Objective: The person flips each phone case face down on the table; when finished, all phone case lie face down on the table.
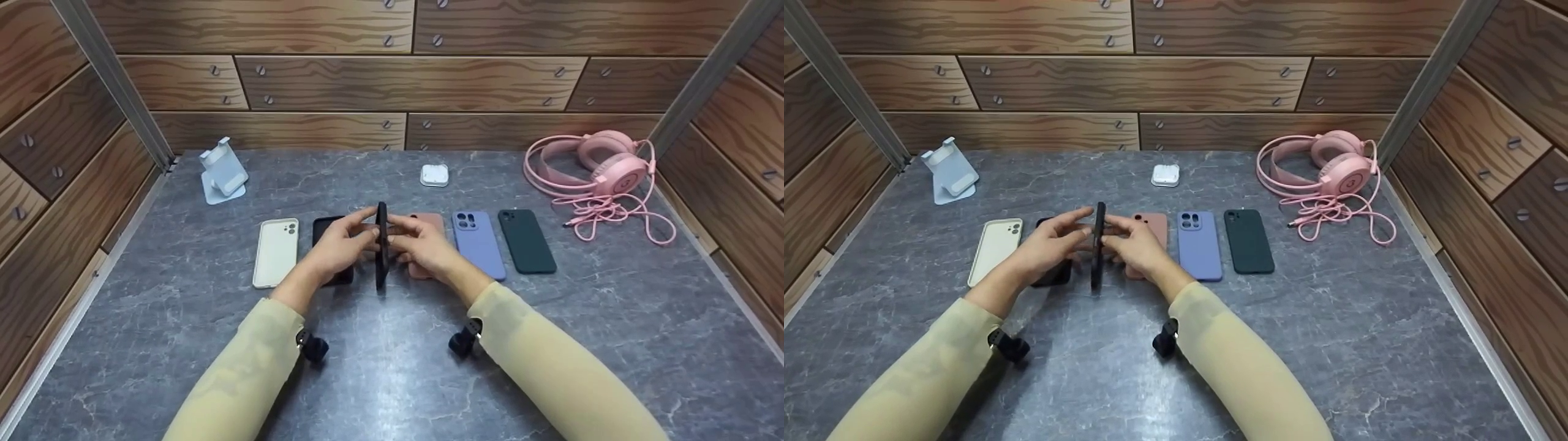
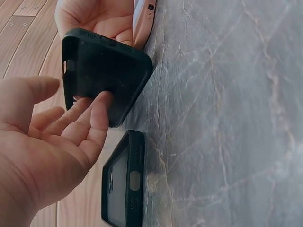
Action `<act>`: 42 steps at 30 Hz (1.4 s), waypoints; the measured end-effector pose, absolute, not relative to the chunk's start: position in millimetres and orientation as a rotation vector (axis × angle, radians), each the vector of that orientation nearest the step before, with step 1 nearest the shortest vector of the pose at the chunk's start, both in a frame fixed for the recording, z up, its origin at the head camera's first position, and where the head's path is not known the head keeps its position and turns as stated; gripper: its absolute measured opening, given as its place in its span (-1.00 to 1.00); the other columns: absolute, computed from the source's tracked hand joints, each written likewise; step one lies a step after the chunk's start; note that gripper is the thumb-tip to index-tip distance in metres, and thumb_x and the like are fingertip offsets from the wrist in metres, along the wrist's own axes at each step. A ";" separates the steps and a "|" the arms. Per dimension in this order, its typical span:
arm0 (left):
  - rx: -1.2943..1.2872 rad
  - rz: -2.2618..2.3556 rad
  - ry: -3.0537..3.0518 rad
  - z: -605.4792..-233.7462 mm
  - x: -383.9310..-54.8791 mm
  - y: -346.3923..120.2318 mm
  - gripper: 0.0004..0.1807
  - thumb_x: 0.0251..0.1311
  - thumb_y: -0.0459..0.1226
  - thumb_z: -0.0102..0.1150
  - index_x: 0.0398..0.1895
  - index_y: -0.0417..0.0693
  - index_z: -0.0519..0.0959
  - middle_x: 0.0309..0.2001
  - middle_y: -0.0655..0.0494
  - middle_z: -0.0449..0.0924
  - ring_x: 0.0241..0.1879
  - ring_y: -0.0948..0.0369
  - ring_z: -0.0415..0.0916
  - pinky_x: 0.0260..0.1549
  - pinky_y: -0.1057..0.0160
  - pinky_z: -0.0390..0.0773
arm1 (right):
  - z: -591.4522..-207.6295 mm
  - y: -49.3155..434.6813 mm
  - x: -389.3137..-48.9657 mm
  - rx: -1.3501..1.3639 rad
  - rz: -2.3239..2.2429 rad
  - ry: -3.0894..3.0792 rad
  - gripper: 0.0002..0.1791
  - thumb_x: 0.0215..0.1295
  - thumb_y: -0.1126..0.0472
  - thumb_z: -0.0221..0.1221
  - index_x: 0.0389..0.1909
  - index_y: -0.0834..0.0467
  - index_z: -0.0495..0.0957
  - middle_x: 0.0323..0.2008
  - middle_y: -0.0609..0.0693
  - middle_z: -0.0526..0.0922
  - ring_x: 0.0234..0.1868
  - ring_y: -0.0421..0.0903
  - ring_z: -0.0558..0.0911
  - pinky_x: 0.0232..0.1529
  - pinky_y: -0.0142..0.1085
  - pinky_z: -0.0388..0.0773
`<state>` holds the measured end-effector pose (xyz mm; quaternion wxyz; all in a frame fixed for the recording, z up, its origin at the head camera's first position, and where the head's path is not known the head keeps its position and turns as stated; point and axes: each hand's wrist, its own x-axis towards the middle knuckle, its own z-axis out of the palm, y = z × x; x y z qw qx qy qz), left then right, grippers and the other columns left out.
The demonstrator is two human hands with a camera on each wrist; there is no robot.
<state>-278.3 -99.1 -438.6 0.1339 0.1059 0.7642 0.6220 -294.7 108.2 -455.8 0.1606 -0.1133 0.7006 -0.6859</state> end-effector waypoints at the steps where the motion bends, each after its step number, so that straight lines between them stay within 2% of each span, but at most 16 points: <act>1: 0.309 1.810 2.213 -438.6 -278.1 -98.8 -0.36 0.62 -0.17 0.11 0.68 0.11 0.24 0.28 -0.01 0.64 0.06 0.07 0.71 0.04 -0.07 0.64 | -456.0 108.1 -294.5 -0.327 -1.950 2.009 -0.36 0.49 0.42 0.19 0.56 0.23 0.37 0.17 0.22 0.66 -0.23 -0.12 0.71 -0.25 -0.31 0.66; 7: 0.330 1.845 2.216 -438.5 -279.0 -95.3 -0.31 0.54 -0.22 0.24 0.66 0.03 0.27 0.28 -0.18 0.60 0.02 0.03 0.72 0.04 -0.08 0.68 | -455.2 107.9 -293.1 -0.357 -1.892 2.054 -0.36 0.50 0.38 0.22 0.56 0.18 0.38 0.20 0.26 0.64 -0.20 0.01 0.75 -0.21 -0.21 0.71; 12: 0.280 1.836 2.266 -437.8 -279.2 -95.2 -0.30 0.52 -0.27 0.25 0.65 -0.01 0.28 0.22 -0.13 0.65 -0.06 0.05 0.75 -0.01 -0.10 0.66 | -453.6 107.3 -292.3 -0.389 -1.850 2.077 -0.37 0.51 0.39 0.22 0.56 0.19 0.38 0.25 0.26 0.61 -0.15 0.08 0.75 -0.19 -0.18 0.73; 16: 0.269 1.854 2.246 -437.6 -279.3 -95.5 -0.29 0.51 -0.29 0.26 0.65 -0.03 0.27 0.22 -0.14 0.63 -0.05 0.04 0.75 0.05 -0.11 0.67 | -452.8 107.1 -292.2 -0.407 -1.829 2.087 -0.36 0.52 0.39 0.21 0.57 0.18 0.37 0.26 0.25 0.61 -0.10 0.08 0.74 -0.13 -0.16 0.73; 19: 0.277 1.860 2.240 -437.6 -279.1 -95.5 -0.29 0.50 -0.31 0.26 0.65 -0.04 0.28 0.22 -0.17 0.62 -0.05 0.04 0.74 0.07 -0.10 0.67 | -452.9 107.2 -291.8 -0.407 -1.829 2.069 -0.35 0.53 0.39 0.20 0.59 0.18 0.34 0.27 0.25 0.60 -0.05 0.16 0.74 -0.15 -0.14 0.73; 23: 0.265 1.843 2.292 -437.2 -278.4 -96.5 -0.32 0.50 -0.32 0.25 0.63 -0.02 0.33 0.17 -0.14 0.67 -0.08 0.04 0.72 -0.03 -0.08 0.67 | -453.3 107.8 -290.7 -0.394 -1.828 2.051 -0.35 0.54 0.40 0.18 0.60 0.20 0.32 0.29 0.26 0.57 0.00 0.25 0.73 -0.18 -0.13 0.73; 26: 0.237 1.846 2.317 -436.3 -277.5 -98.3 -0.36 0.50 -0.34 0.21 0.60 -0.02 0.38 0.13 -0.11 0.69 -0.07 -0.03 0.71 -0.14 -0.06 0.65 | -453.9 108.7 -290.1 -0.380 -1.817 2.060 -0.36 0.54 0.41 0.16 0.59 0.21 0.32 0.30 0.26 0.54 0.00 0.18 0.74 -0.17 -0.19 0.72; 29: 0.210 1.862 2.323 -435.8 -277.1 -100.0 -0.40 0.48 -0.39 0.16 0.56 -0.03 0.43 0.13 -0.13 0.69 -0.05 -0.08 0.71 -0.22 0.05 0.67 | -454.9 109.3 -290.2 -0.364 -1.813 2.069 -0.36 0.54 0.41 0.15 0.60 0.21 0.31 0.32 0.26 0.52 -0.01 0.07 0.75 -0.20 -0.28 0.69; 33: 0.182 1.877 2.324 -436.3 -277.5 -100.9 -0.43 0.46 -0.43 0.13 0.52 -0.06 0.48 0.14 -0.16 0.69 -0.08 -0.02 0.72 -0.32 0.21 0.67 | -455.8 109.3 -290.5 -0.355 -1.816 2.065 -0.34 0.54 0.41 0.15 0.60 0.21 0.30 0.34 0.27 0.50 -0.03 0.03 0.76 -0.26 -0.34 0.66; 37: 0.174 1.901 2.304 -436.3 -277.3 -100.6 -0.42 0.45 -0.45 0.11 0.52 -0.09 0.48 0.14 -0.17 0.70 -0.10 -0.02 0.73 -0.37 0.22 0.69 | -456.2 108.9 -290.7 -0.348 -1.815 2.069 -0.34 0.54 0.41 0.15 0.61 0.20 0.30 0.35 0.27 0.50 -0.03 0.01 0.76 -0.26 -0.35 0.66; 42: 0.156 1.929 2.268 -436.4 -278.0 -100.3 -0.41 0.44 -0.47 0.09 0.53 -0.15 0.45 0.15 -0.16 0.70 -0.05 -0.06 0.74 -0.33 0.18 0.73 | -456.9 109.3 -290.1 -0.310 -1.823 2.065 -0.34 0.53 0.41 0.16 0.60 0.19 0.31 0.32 0.23 0.51 -0.03 0.01 0.76 -0.37 -0.39 0.62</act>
